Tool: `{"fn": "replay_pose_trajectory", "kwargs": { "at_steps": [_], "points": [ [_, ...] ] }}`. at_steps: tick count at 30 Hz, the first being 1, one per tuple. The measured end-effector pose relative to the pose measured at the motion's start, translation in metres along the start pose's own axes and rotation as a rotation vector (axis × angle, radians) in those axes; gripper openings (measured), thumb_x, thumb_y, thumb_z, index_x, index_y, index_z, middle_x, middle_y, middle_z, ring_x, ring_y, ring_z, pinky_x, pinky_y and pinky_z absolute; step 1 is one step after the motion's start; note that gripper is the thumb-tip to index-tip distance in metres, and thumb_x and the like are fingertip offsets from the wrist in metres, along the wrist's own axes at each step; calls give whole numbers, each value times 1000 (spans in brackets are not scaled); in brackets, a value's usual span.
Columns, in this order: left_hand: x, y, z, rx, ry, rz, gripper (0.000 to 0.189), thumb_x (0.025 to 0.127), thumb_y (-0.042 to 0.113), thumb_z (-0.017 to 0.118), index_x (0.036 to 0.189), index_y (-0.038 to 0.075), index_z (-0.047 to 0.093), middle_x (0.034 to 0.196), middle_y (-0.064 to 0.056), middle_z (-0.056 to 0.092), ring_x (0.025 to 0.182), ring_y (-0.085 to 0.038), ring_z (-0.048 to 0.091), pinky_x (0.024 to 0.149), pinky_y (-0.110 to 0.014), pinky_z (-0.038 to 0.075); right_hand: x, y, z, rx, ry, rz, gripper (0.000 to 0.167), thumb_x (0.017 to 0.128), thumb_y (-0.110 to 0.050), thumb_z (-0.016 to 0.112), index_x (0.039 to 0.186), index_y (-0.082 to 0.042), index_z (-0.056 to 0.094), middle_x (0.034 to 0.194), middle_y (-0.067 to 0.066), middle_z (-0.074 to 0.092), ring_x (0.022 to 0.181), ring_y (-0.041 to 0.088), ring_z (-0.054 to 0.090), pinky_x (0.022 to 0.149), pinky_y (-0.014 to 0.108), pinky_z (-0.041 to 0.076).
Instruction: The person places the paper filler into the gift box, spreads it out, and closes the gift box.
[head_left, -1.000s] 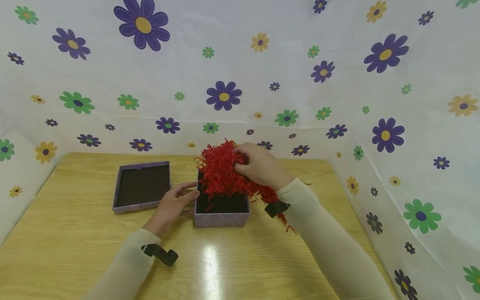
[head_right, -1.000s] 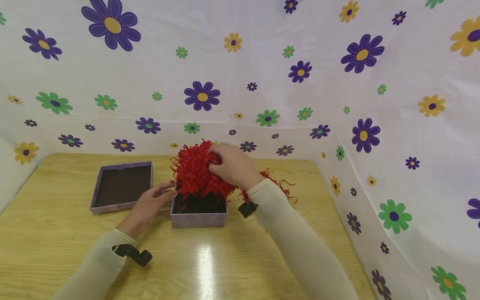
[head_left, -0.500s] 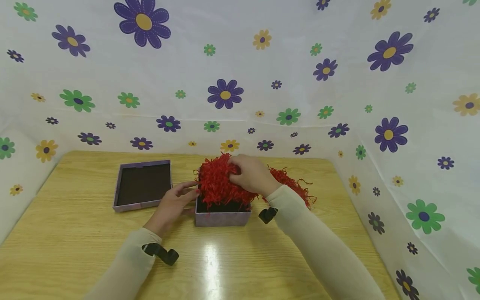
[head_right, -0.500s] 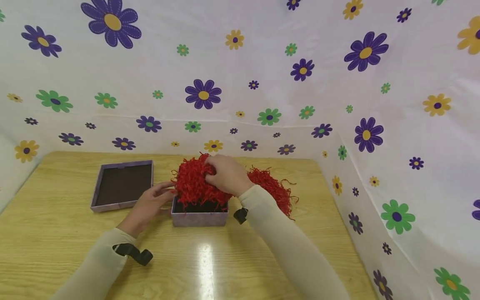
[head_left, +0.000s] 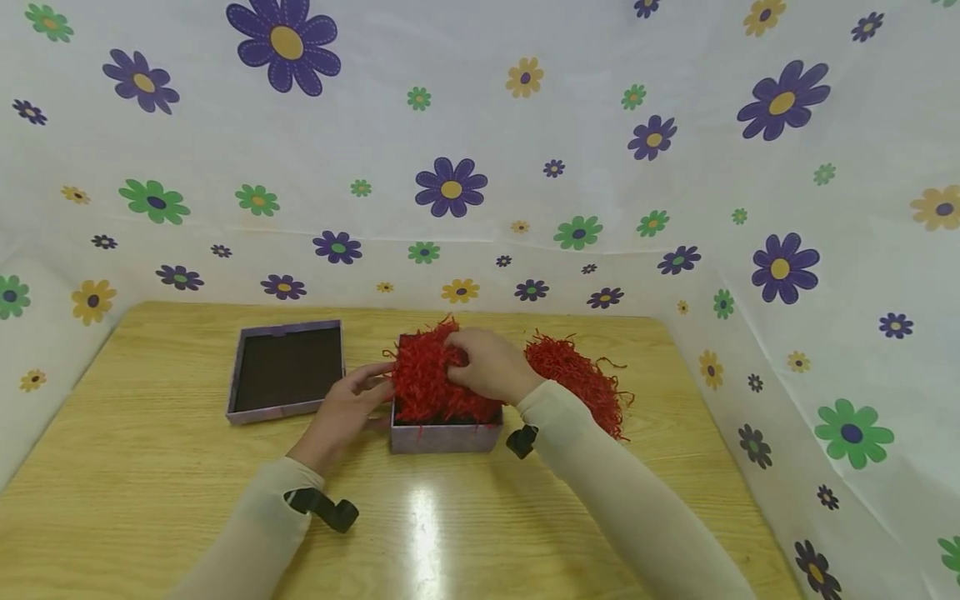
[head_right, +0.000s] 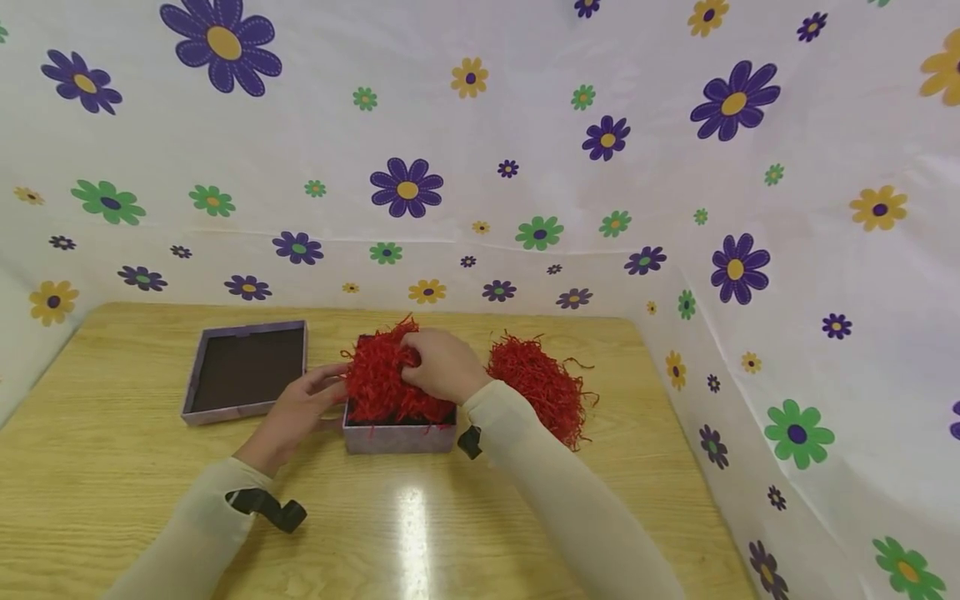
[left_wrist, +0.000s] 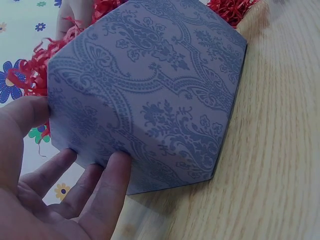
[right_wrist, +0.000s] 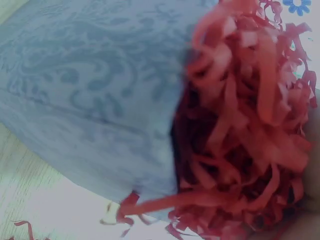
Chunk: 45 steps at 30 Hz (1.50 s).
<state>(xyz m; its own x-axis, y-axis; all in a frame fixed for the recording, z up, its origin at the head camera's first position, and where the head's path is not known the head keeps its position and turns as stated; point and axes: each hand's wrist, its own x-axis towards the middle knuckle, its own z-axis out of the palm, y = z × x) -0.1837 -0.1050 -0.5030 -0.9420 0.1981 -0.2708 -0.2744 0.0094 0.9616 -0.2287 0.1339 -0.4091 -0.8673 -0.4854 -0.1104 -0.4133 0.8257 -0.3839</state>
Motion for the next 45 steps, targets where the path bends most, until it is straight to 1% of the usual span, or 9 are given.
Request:
{"fn": "replay_pose_trajectory", "kwargs": {
  "at_steps": [3, 8, 13, 21, 26, 30, 34, 38, 45],
  "points": [
    [1, 0, 1, -2, 5, -2, 53, 106, 34, 61, 154, 13, 48, 147, -20, 52, 116, -29, 66, 96, -47, 58, -1, 2, 1, 28, -15, 7, 38, 98, -23, 70, 134, -13, 67, 132, 5, 68, 119, 24, 65, 98, 44, 55],
    [1, 1, 2, -2, 9, 4, 59, 104, 39, 63, 154, 12, 48, 147, -20, 52, 114, -27, 67, 93, -43, 59, -2, 9, 0, 104, -30, -28, 41, 99, -29, 71, 137, -13, 65, 135, 4, 67, 126, 24, 62, 107, 43, 50],
    [1, 1, 2, -4, 10, 9, 58, 104, 38, 63, 153, 11, 48, 146, -20, 53, 114, -27, 67, 93, -44, 59, -4, 13, 0, 103, -67, -70, 48, 99, -35, 72, 141, -13, 63, 141, 4, 64, 133, 24, 57, 112, 43, 46],
    [-1, 1, 1, 20, 2, -4, 59, 102, 40, 66, 153, 15, 50, 146, -17, 53, 130, -31, 57, 96, -46, 58, -3, 14, 7, 119, -121, -96, 51, 99, -41, 71, 141, -15, 62, 142, 1, 63, 132, 20, 57, 111, 40, 47],
    [-1, 1, 3, 11, 3, -8, 59, 102, 39, 67, 153, 15, 50, 146, -17, 54, 130, -31, 57, 96, -45, 58, -4, 17, 8, 159, -160, -102, 63, 97, -44, 72, 152, -19, 53, 153, -1, 54, 142, 19, 49, 116, 41, 42],
    [-1, 0, 4, 11, 8, -6, 59, 102, 39, 67, 154, 15, 49, 145, -16, 54, 130, -30, 57, 96, -45, 58, -10, 19, 0, 218, -187, -112, 67, 98, -41, 73, 156, -20, 47, 158, -2, 48, 145, 20, 45, 117, 43, 41],
    [-1, 0, 4, 20, 15, -5, 60, 102, 39, 67, 154, 15, 48, 145, -15, 54, 132, -30, 55, 97, -46, 58, -19, 17, -11, 259, -193, -91, 64, 99, -37, 72, 156, -22, 49, 158, -4, 48, 145, 21, 45, 115, 45, 43],
    [-1, 1, 4, 15, 16, -3, 61, 102, 39, 67, 154, 15, 48, 145, -14, 54, 133, -30, 55, 97, -46, 58, -26, 15, -15, 303, -159, -71, 54, 99, -33, 72, 149, -22, 57, 152, -5, 54, 142, 21, 48, 113, 46, 44],
    [0, -1, 4, 24, 24, -2, 64, 100, 45, 69, 153, 15, 49, 145, -16, 54, 135, -33, 53, 99, -49, 56, -18, 16, 2, 433, -192, -102, 44, 99, -26, 73, 141, -17, 63, 141, -2, 63, 130, 17, 59, 107, 40, 51]
  ]
}}
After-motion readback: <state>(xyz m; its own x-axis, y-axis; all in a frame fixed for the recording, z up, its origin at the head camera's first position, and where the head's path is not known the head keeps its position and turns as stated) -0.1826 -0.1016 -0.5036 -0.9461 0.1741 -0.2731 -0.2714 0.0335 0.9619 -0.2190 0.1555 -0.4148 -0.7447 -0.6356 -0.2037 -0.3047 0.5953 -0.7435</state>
